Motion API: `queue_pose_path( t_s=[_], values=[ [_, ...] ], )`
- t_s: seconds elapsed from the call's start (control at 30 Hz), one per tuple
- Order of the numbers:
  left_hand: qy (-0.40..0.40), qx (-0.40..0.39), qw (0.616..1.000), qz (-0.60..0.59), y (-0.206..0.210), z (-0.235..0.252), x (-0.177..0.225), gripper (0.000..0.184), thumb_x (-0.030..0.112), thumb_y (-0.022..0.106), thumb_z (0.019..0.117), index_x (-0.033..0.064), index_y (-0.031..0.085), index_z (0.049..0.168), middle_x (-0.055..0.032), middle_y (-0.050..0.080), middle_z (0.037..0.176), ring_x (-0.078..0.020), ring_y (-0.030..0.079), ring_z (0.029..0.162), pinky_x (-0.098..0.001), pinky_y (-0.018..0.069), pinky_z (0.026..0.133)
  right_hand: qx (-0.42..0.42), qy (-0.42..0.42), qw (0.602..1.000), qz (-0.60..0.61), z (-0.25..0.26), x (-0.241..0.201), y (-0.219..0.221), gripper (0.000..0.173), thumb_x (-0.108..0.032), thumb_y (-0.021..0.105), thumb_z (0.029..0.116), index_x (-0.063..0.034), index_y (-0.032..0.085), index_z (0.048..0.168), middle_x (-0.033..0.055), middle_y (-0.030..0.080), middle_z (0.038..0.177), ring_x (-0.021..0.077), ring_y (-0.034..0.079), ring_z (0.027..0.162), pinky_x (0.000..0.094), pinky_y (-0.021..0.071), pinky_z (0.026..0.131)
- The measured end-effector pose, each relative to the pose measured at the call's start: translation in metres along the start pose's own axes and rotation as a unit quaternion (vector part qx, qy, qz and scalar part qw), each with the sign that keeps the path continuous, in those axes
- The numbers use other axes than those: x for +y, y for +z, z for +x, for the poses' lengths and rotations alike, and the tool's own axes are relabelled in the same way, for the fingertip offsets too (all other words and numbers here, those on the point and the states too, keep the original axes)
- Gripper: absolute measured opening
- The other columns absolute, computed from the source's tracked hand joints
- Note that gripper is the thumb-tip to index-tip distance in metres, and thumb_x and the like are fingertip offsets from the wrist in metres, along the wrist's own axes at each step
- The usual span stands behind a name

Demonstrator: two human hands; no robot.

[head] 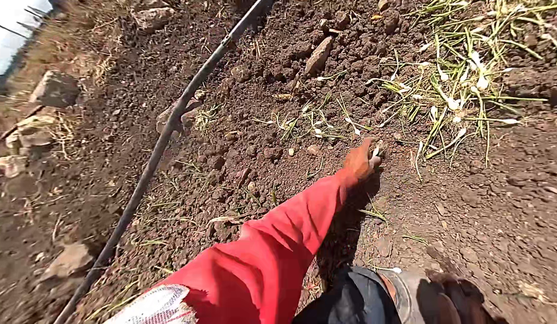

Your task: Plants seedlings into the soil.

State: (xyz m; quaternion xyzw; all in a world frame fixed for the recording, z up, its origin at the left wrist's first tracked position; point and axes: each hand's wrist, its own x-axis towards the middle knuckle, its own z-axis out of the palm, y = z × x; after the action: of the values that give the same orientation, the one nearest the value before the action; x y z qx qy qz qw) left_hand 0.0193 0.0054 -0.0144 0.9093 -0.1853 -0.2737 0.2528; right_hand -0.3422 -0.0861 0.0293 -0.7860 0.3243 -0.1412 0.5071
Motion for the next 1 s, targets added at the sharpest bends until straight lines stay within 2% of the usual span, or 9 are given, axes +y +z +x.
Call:
queue_pose_path(
  t_s=[0.1, 0.23, 0.33, 0.47, 0.57, 0.7, 0.77, 0.87, 1.0],
  values=[
    [0.017, -0.001, 1.000, 0.013, -0.002, 0.008, 0.017, 0.036, 0.013, 0.062, 0.1005, 0.0006, 0.060, 0.134, -0.0212, 0.073, 0.110, -0.0360, 0.073, 0.101, -0.0574, 0.0574, 0.093, 0.006, -0.004, 1.000, -0.026, -0.001, -0.002, 0.007, 0.060, -0.048, 0.050, 0.1032, 0.0106, 0.062, 0.098, 0.0084, 0.062, 0.069, 0.0080, 0.061, 0.058, 0.0294, 0.0552, 0.055],
    [-0.019, -0.010, 0.993, 0.114, 0.050, 0.040, 0.070, 0.037, 0.035, 0.059, 0.1016, 0.0076, 0.068, 0.124, -0.0191, 0.071, 0.119, -0.0373, 0.069, 0.114, -0.0617, 0.0572, 0.089, -0.002, 0.005, 0.999, -0.045, 0.004, -0.010, 0.012, 0.061, -0.052, 0.048, 0.1030, 0.0069, 0.062, 0.096, 0.0056, 0.059, 0.063, 0.0088, 0.059, 0.052, 0.0306, 0.0530, 0.050],
    [-0.050, -0.014, 0.989, 0.136, 0.076, 0.052, 0.087, 0.042, 0.038, 0.062, 0.1005, 0.0091, 0.064, 0.131, -0.0181, 0.069, 0.126, -0.0380, 0.069, 0.115, -0.0627, 0.0570, 0.089, -0.008, 0.005, 0.999, -0.042, 0.001, -0.010, 0.010, 0.055, -0.047, 0.049, 0.1039, 0.0065, 0.062, 0.097, 0.0052, 0.059, 0.061, 0.0103, 0.058, 0.050, 0.0322, 0.0523, 0.047],
    [-0.034, -0.032, 0.982, 0.180, 0.067, 0.057, 0.097, 0.035, 0.029, 0.064, 0.0959, 0.0093, 0.070, 0.124, -0.0164, 0.067, 0.129, -0.0367, 0.067, 0.117, -0.0624, 0.0569, 0.088, -0.003, 0.015, 0.999, -0.040, 0.001, -0.009, 0.009, 0.052, -0.044, 0.050, 0.1023, 0.0063, 0.061, 0.096, 0.0054, 0.057, 0.059, 0.0106, 0.057, 0.047, 0.0320, 0.0508, 0.046],
    [0.053, -0.032, 0.982, 0.180, 0.055, 0.039, 0.068, 0.031, 0.026, 0.066, 0.0927, 0.0106, 0.074, 0.119, -0.0166, 0.073, 0.117, -0.0371, 0.068, 0.115, -0.0614, 0.0559, 0.091, -0.008, 0.019, 0.998, -0.055, 0.001, -0.012, 0.005, 0.050, -0.042, 0.051, 0.1017, 0.0061, 0.063, 0.096, 0.0053, 0.059, 0.060, 0.0090, 0.057, 0.049, 0.0296, 0.0513, 0.048],
    [0.088, -0.113, 0.984, 0.107, 0.025, 0.013, 0.046, 0.035, 0.008, 0.061, 0.0971, 0.0048, 0.068, 0.131, -0.0224, 0.072, 0.118, -0.0399, 0.069, 0.114, -0.0625, 0.0525, 0.100, -0.003, 0.021, 0.998, -0.064, -0.001, -0.011, 0.004, 0.045, -0.034, 0.055, 0.0991, 0.0097, 0.063, 0.095, 0.0082, 0.059, 0.062, 0.0090, 0.058, 0.053, 0.0280, 0.0499, 0.051],
    [0.107, -0.076, 0.986, 0.106, 0.021, 0.027, 0.057, 0.029, 0.009, 0.058, 0.0990, 0.0019, 0.069, 0.125, -0.0223, 0.072, 0.117, -0.0385, 0.069, 0.112, -0.0606, 0.0537, 0.098, -0.009, 0.017, 0.999, -0.047, 0.000, -0.008, 0.006, 0.048, -0.038, 0.053, 0.1006, 0.0088, 0.062, 0.095, 0.0076, 0.059, 0.062, 0.0082, 0.057, 0.053, 0.0275, 0.0499, 0.051],
    [0.097, -0.031, 0.982, 0.161, 0.041, 0.067, 0.082, 0.030, 0.015, 0.051, 0.1036, 0.0068, 0.068, 0.128, -0.0209, 0.063, 0.133, -0.0385, 0.067, 0.116, -0.0594, 0.0566, 0.094, -0.012, 0.012, 0.999, -0.042, 0.002, -0.011, 0.007, 0.054, -0.044, 0.049, 0.1033, 0.0072, 0.061, 0.095, 0.0059, 0.057, 0.060, 0.0066, 0.056, 0.051, 0.0268, 0.0495, 0.049],
    [0.079, -0.061, 0.954, 0.283, 0.058, 0.091, 0.100, 0.030, 0.018, 0.050, 0.1053, 0.0116, 0.069, 0.128, -0.0173, 0.065, 0.134, -0.0388, 0.068, 0.116, -0.0618, 0.0572, 0.089, 0.027, 0.006, 0.998, -0.062, 0.008, -0.016, 0.013, 0.050, -0.042, 0.050, 0.1021, 0.0060, 0.063, 0.096, 0.0037, 0.054, 0.059, 0.0055, 0.052, 0.050, 0.0256, 0.0460, 0.048]
  ],
)
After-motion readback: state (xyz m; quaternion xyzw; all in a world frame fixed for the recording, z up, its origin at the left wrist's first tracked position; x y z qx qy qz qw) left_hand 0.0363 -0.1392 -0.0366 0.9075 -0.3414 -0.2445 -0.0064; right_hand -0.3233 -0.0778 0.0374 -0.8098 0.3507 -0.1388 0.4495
